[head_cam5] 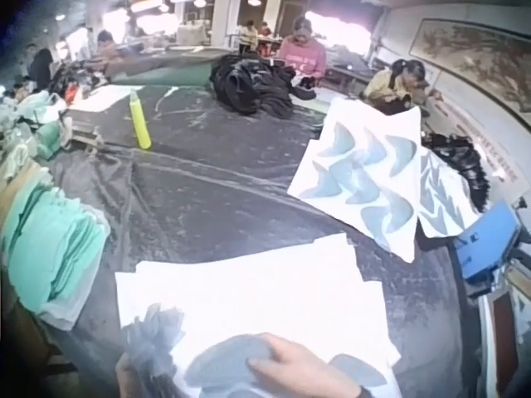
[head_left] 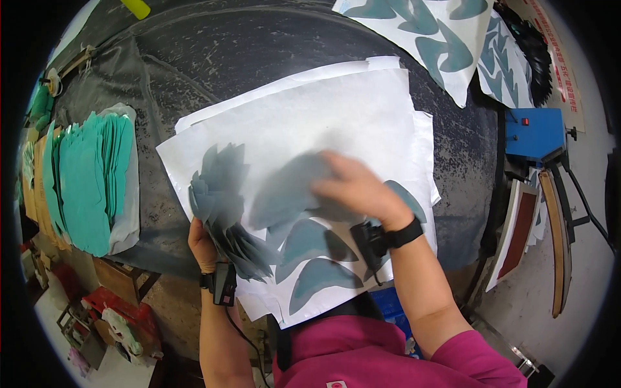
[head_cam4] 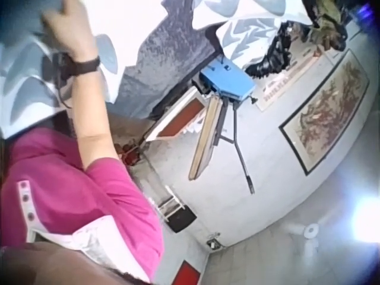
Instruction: Sorting and stacking cut shoe upper components from sheets in an industrial setting.
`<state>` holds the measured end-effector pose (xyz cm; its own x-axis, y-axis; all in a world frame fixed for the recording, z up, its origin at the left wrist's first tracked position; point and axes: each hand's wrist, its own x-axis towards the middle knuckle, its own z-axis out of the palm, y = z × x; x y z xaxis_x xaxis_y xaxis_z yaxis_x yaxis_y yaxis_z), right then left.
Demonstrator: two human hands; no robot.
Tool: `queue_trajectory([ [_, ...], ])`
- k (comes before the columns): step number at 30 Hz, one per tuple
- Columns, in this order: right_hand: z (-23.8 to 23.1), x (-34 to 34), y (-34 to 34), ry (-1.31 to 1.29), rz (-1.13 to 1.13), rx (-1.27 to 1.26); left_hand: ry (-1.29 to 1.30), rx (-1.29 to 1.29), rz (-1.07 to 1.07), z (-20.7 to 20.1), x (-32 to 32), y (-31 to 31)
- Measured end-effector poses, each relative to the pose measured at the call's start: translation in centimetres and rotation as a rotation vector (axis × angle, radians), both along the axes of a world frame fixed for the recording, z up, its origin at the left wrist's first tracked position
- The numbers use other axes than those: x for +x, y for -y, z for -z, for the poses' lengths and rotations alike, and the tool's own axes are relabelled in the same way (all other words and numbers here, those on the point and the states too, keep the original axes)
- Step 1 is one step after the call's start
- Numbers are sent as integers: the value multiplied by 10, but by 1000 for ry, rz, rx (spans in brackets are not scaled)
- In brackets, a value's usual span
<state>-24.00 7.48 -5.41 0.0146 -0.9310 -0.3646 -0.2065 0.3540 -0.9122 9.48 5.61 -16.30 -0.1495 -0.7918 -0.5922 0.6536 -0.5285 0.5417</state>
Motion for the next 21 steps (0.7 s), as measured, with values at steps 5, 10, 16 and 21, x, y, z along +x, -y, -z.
queue_trajectory([
  [5,22,51,-20,-699,-91,-97,-3,-15,22,-36,-31,8],
  [10,27,42,-23,-553,-87,-163,-91,-96,125,-31,-21,10],
  [16,24,2,-53,361,314,69,-49,-65,103,-29,-24,13],
  [21,-11,1,-68,293,58,142,-55,-73,123,-21,-13,12],
])
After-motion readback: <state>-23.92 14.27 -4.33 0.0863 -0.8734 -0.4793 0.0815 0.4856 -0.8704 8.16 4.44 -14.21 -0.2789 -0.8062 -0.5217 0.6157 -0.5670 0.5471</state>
